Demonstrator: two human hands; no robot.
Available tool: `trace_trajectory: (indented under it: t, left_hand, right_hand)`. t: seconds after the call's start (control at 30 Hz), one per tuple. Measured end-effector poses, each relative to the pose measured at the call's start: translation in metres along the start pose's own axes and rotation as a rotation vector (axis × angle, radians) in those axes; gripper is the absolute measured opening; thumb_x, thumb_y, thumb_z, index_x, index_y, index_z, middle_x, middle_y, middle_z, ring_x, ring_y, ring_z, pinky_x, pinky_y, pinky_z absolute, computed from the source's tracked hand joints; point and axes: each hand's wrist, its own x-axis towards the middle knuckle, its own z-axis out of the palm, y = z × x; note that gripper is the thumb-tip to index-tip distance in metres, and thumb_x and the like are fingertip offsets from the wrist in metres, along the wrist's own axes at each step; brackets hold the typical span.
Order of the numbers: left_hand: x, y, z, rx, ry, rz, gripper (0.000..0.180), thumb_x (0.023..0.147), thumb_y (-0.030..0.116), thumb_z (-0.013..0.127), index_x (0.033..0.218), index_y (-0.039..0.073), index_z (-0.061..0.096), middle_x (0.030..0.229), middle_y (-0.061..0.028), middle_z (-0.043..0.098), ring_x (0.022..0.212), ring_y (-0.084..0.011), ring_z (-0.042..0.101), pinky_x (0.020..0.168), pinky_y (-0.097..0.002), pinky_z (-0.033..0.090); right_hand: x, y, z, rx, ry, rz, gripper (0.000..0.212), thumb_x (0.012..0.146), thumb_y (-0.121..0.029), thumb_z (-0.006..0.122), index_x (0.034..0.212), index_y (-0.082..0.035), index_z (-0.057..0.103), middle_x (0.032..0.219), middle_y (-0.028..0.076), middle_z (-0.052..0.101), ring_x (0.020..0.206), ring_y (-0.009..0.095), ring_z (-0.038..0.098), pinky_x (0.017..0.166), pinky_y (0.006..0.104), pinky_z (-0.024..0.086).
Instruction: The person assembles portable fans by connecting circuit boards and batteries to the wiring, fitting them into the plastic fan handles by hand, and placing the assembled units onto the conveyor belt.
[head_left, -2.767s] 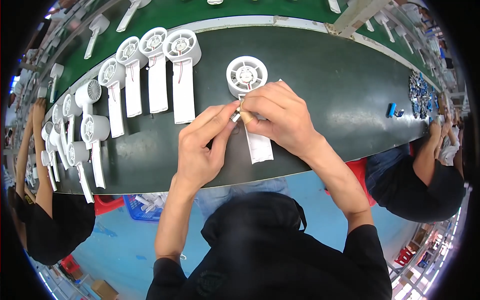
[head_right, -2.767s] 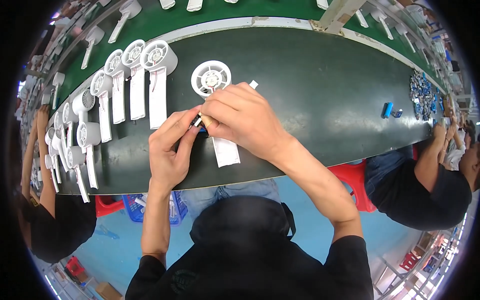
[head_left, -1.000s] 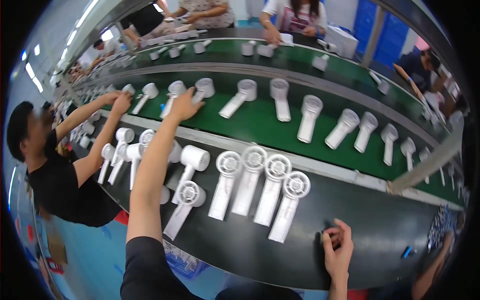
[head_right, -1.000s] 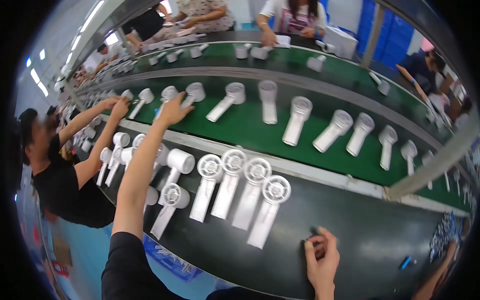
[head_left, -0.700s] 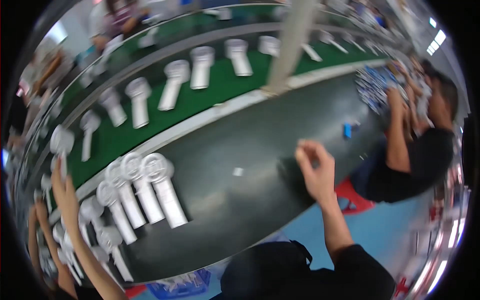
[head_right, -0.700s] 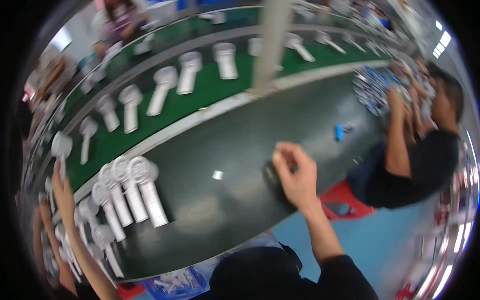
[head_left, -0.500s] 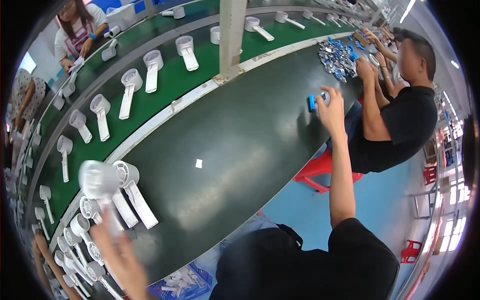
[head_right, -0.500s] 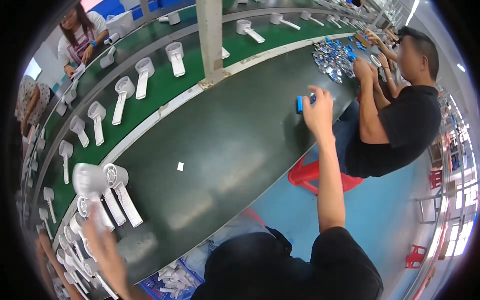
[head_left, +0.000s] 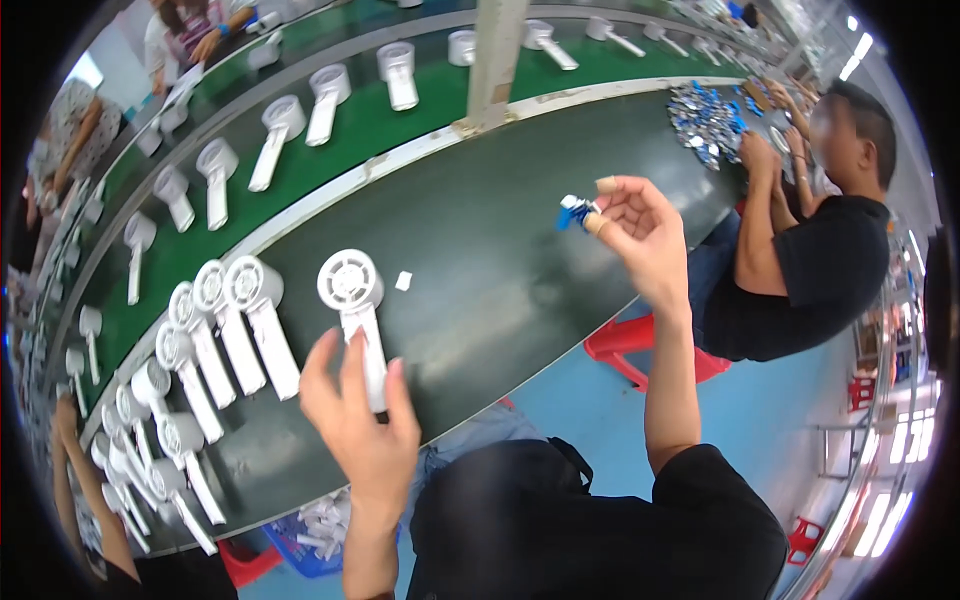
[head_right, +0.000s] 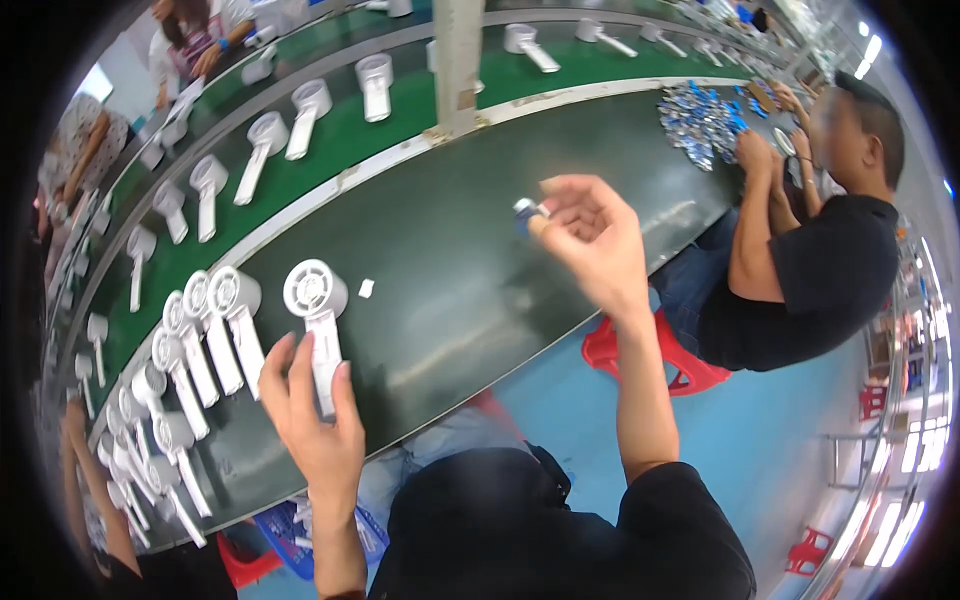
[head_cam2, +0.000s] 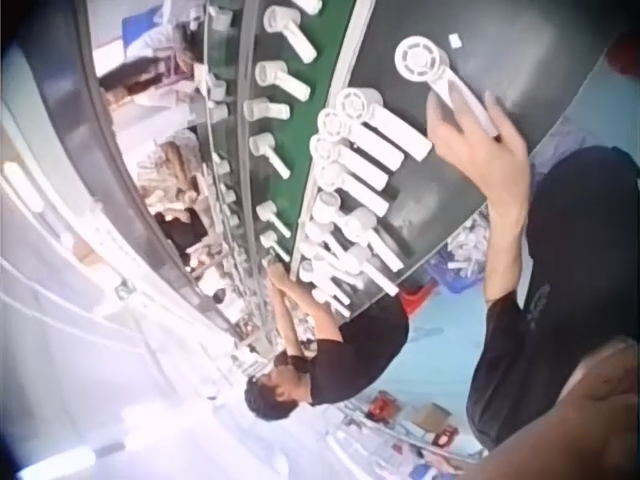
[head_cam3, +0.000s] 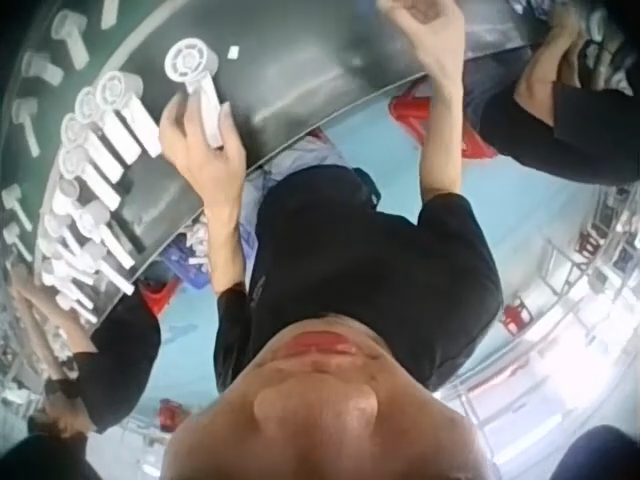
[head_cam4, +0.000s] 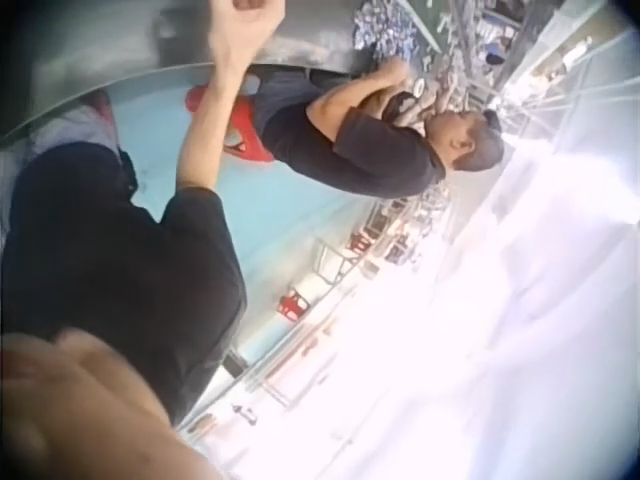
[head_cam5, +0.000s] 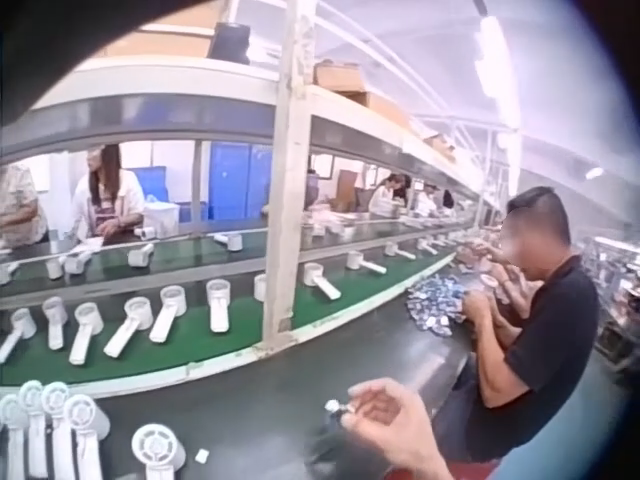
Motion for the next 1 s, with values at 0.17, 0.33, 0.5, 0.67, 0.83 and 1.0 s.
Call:
trace_trajectory:
  t: [0.17,0.33,0.5,0.67,0.83,1.0]
  left_hand:
    - [0.012,0.022,0.008,-0.326,0.016,0.224,0.056,0.072,-0.001,0.076,0.126,-0.004,0.061,0.125,-0.0217,0.06,0.109,-0.0388,0.06,0.093,-0.0426,0.048]
    - [0.003,-0.011,-0.008,-0.288,0.174,0.137,0.044,0.073,-0.01,0.068,0.117,-0.006,0.064,0.106,-0.0189,0.069,0.092,-0.0358,0.066,0.082,-0.0388,0.053]
    - [0.01,-0.025,-0.036,-0.806,0.098,-0.431,0.018,0.096,0.001,0.054,0.109,-0.004,0.064,0.101,-0.0081,0.068,0.083,-0.0138,0.064,0.076,-0.025,0.049]
    - [0.02,-0.048,-0.028,-0.296,-0.173,0.001,0.016,0.086,-0.001,0.061,0.101,0.003,0.065,0.073,-0.0115,0.053,0.058,-0.0246,0.056,0.052,-0.0343,0.043]
    - [0.018,-0.045,0.0,-0.03,-0.25,0.054,0.01,0.087,0.005,0.065,0.096,0.004,0.062,0.076,-0.0117,0.058,0.059,-0.0297,0.06,0.052,-0.0392,0.046]
    - [0.018,-0.053,0.004,-0.364,-0.146,-0.126,0.006,0.09,0.007,0.064,0.094,0.003,0.064,0.072,-0.0107,0.06,0.047,-0.0185,0.052,0.046,-0.0327,0.04]
  right_hand:
    - [-0.056,-0.032,0.094,0.159,-0.169,-0.048,0.036,0.079,0.009,0.071,0.112,0.003,0.059,0.097,0.005,0.063,0.085,0.01,0.063,0.075,0.0243,0.054]
    - [-0.069,-0.035,0.139,0.217,-0.444,-0.193,0.032,0.08,0.005,0.073,0.11,0.002,0.063,0.101,0.011,0.066,0.096,0.016,0.066,0.086,0.0297,0.054]
    - [-0.044,-0.019,0.14,0.034,-0.482,-0.215,0.02,0.09,-0.003,0.063,0.11,0.002,0.065,0.1,0.008,0.071,0.09,0.013,0.062,0.086,0.0288,0.049]
    - [-0.038,-0.001,0.145,-0.041,-0.551,-0.113,0.015,0.09,0.0,0.063,0.105,0.0,0.068,0.094,0.004,0.07,0.072,0.006,0.057,0.068,0.0227,0.047]
    - [-0.04,0.007,0.154,-0.116,-0.605,-0.152,0.015,0.089,0.001,0.064,0.103,-0.001,0.068,0.09,0.004,0.068,0.061,0.007,0.053,0.056,0.0225,0.044]
    - [-0.038,0.02,0.167,-0.155,-0.6,-0.407,0.015,0.086,-0.002,0.068,0.101,-0.004,0.068,0.091,0.004,0.067,0.06,0.012,0.058,0.054,0.0263,0.047]
